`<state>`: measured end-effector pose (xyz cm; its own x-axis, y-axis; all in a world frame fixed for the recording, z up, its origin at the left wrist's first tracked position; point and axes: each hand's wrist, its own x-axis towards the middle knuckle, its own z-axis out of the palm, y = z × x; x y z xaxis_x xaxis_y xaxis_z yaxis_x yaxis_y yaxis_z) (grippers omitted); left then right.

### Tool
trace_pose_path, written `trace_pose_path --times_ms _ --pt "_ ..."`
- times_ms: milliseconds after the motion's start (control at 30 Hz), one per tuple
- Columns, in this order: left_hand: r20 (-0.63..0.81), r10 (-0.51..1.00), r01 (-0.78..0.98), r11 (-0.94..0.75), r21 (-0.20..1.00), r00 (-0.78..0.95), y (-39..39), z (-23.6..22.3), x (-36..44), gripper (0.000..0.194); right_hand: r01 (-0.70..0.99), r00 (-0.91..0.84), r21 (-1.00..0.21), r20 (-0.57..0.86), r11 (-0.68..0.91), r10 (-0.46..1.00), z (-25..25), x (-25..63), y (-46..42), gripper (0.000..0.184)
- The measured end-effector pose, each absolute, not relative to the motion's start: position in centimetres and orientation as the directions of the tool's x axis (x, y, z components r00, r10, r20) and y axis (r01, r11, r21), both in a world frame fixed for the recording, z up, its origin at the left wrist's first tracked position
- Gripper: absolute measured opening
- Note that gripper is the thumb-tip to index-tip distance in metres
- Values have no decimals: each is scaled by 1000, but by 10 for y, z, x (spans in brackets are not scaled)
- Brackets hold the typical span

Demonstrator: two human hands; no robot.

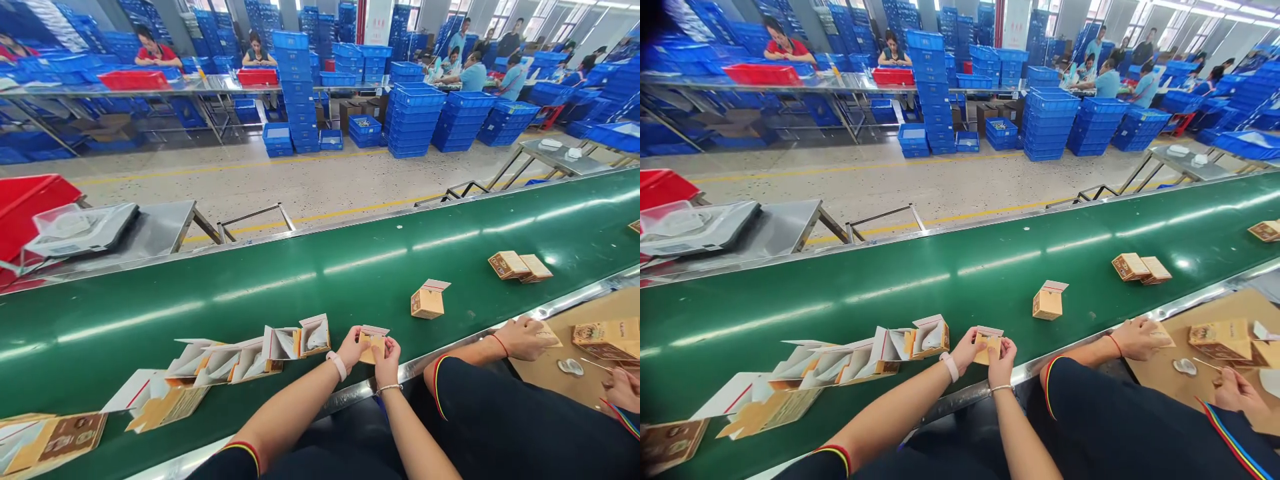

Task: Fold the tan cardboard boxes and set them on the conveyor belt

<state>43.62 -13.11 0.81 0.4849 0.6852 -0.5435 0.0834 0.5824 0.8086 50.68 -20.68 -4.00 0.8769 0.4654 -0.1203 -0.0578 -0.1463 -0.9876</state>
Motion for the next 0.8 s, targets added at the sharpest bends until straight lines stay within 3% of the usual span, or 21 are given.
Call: trace_pose_path --times_ms 100,167,200,267,400,467,567,667,800 --pt "-548 712 47 591 805 439 -138 11 433 40 309 867 -934 199 -179 457 -25 500 -226 47" --pt "-511 753 21 553 833 414 -151 6 415 38 582 688 -810 448 -66 571 -13 484 -237 45" --pt "-493 764 33 529 848 416 -159 2 401 32 647 568 -762 502 25 652 -9 476 -237 46" --pt "-479 762 118 479 870 435 -175 -7 372 27 625 392 -768 464 140 794 -4 464 -223 56" --pt "-408 816 273 317 908 410 -194 -16 326 29 451 280 -891 196 51 940 -14 478 -161 83" --pt "-289 880 306 176 936 377 -197 -16 314 27 388 178 -920 140 61 974 -26 498 -143 78" --pt "1 932 325 -127 937 361 -193 -15 308 39 391 133 -912 191 125 973 -46 527 -159 69" --pt "259 798 285 -466 837 545 -181 -13 317 57 484 175 -855 302 185 937 -57 545 -204 66" --pt "347 569 160 -659 735 746 -164 -4 338 57 532 122 -816 338 226 933 -49 544 -244 44"
